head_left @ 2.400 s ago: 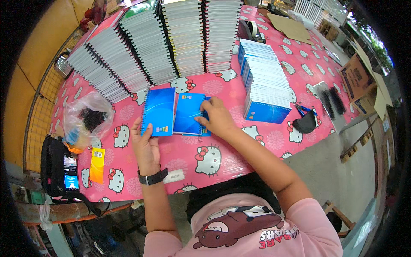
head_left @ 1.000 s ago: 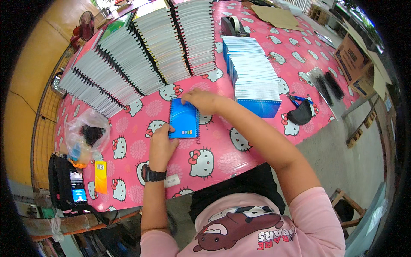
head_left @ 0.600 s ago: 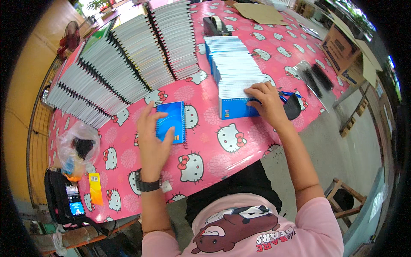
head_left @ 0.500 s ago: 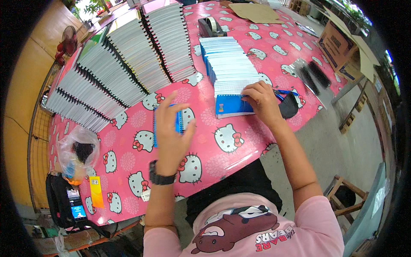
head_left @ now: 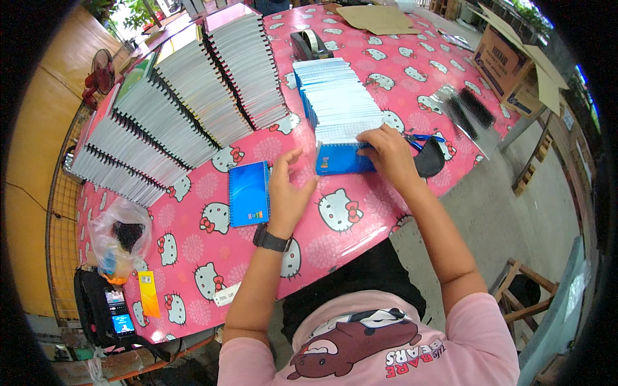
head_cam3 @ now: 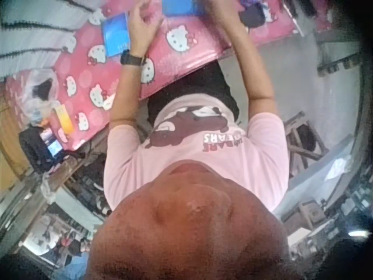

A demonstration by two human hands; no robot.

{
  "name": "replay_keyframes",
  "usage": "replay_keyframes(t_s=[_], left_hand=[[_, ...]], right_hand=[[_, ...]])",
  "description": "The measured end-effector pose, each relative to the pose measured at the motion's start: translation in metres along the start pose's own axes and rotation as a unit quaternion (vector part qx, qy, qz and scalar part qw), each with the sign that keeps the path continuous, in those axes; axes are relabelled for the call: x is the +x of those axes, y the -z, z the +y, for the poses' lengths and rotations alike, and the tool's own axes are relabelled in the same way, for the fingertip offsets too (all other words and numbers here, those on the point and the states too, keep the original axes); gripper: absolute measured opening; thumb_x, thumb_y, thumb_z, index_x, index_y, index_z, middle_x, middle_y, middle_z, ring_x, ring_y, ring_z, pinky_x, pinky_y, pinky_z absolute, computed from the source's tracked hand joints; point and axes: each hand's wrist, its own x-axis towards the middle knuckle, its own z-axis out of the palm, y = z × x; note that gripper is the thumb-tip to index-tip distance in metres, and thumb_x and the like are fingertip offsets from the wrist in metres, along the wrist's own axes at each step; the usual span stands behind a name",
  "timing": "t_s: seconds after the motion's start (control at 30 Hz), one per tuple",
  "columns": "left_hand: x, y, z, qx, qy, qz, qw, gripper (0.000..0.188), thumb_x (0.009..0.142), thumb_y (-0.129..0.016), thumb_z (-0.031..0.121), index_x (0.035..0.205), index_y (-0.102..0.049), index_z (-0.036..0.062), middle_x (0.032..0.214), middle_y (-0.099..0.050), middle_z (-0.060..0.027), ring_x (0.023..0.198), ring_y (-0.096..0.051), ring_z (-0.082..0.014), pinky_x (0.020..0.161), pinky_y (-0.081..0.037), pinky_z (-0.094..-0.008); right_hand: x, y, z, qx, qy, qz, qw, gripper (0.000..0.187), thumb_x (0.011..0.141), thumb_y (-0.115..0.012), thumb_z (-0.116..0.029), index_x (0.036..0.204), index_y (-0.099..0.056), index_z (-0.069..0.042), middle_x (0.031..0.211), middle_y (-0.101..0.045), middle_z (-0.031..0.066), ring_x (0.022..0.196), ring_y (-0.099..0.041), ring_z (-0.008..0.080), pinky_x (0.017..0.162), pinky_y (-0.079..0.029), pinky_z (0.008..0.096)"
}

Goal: The person uses a pair of blue pliers to trim the wire ends of spiral-bound notebooks, then picks up individual small blue notebooks from a stack and manually inserts spiral wire coils into their punched edges.

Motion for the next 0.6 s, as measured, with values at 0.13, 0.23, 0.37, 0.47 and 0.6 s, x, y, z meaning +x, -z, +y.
replay_keyframes(t_s=[0.13, 0.23, 0.37, 0.47, 0.6], left_hand=[[-0.011, -0.003, 0.011, 0.029, -0.070, -0.011, 0.997, 0.053, 0.067, -0.075, 0.003, 0.116, -0.055, 0.0039, 0.116, -0.058, -0.0117, 0.106, -0.056, -0.0225, 0.089, -0.044, -0.0326], [-0.016, -0.003, 0.007, -0.016, -0.021, -0.072, 0.997, 0.037, 0.072, -0.071, 0.001, 0.108, -0.062, 0.0041, 0.105, -0.062, -0.0102, 0.096, -0.059, -0.0177, 0.082, -0.046, -0.0284], [-0.019, -0.012, -0.005, -0.204, 0.090, -0.072, 0.972, 0.028, 0.078, -0.065, -0.002, 0.105, -0.058, 0.0021, 0.099, -0.062, -0.0064, 0.087, -0.058, -0.0117, 0.075, -0.047, -0.0244], [-0.024, -0.026, -0.003, -0.351, 0.149, -0.049, 0.923, 0.032, 0.081, -0.060, -0.005, 0.110, -0.049, 0.0017, 0.104, -0.057, -0.0080, 0.094, -0.053, -0.0135, 0.083, -0.045, -0.0268], [-0.029, -0.032, 0.000, -0.260, 0.131, -0.049, 0.955, 0.044, 0.079, -0.059, -0.004, 0.120, -0.044, 0.0018, 0.108, -0.054, -0.0115, 0.100, -0.052, -0.0190, 0.091, -0.041, -0.0339]], right_hand=[[-0.010, 0.014, -0.029, -0.042, 0.031, -0.025, 0.998, 0.018, 0.067, -0.065, -0.002, 0.083, -0.059, -0.010, 0.077, -0.056, 0.0050, 0.080, -0.054, 0.0226, 0.071, -0.039, 0.0368], [-0.015, 0.026, -0.050, 0.006, -0.001, -0.117, 0.993, 0.016, 0.070, -0.067, -0.006, 0.083, -0.059, -0.008, 0.078, -0.057, 0.0057, 0.079, -0.054, 0.0216, 0.072, -0.040, 0.0346], [-0.043, 0.026, -0.024, 0.354, -0.296, -0.101, 0.881, 0.021, 0.081, -0.069, -0.016, 0.097, -0.060, -0.005, 0.086, -0.061, 0.0014, 0.084, -0.054, 0.0109, 0.077, -0.041, 0.0241], [-0.049, -0.006, -0.045, 0.462, -0.351, 0.046, 0.814, 0.018, 0.086, -0.065, -0.020, 0.094, -0.058, -0.006, 0.084, -0.056, -0.0020, 0.079, -0.050, 0.0083, 0.071, -0.041, 0.0234], [-0.046, -0.023, -0.057, 0.444, -0.352, 0.114, 0.816, 0.015, 0.087, -0.063, -0.017, 0.092, -0.054, -0.005, 0.083, -0.052, -0.0022, 0.077, -0.046, 0.0060, 0.069, -0.039, 0.0211]])
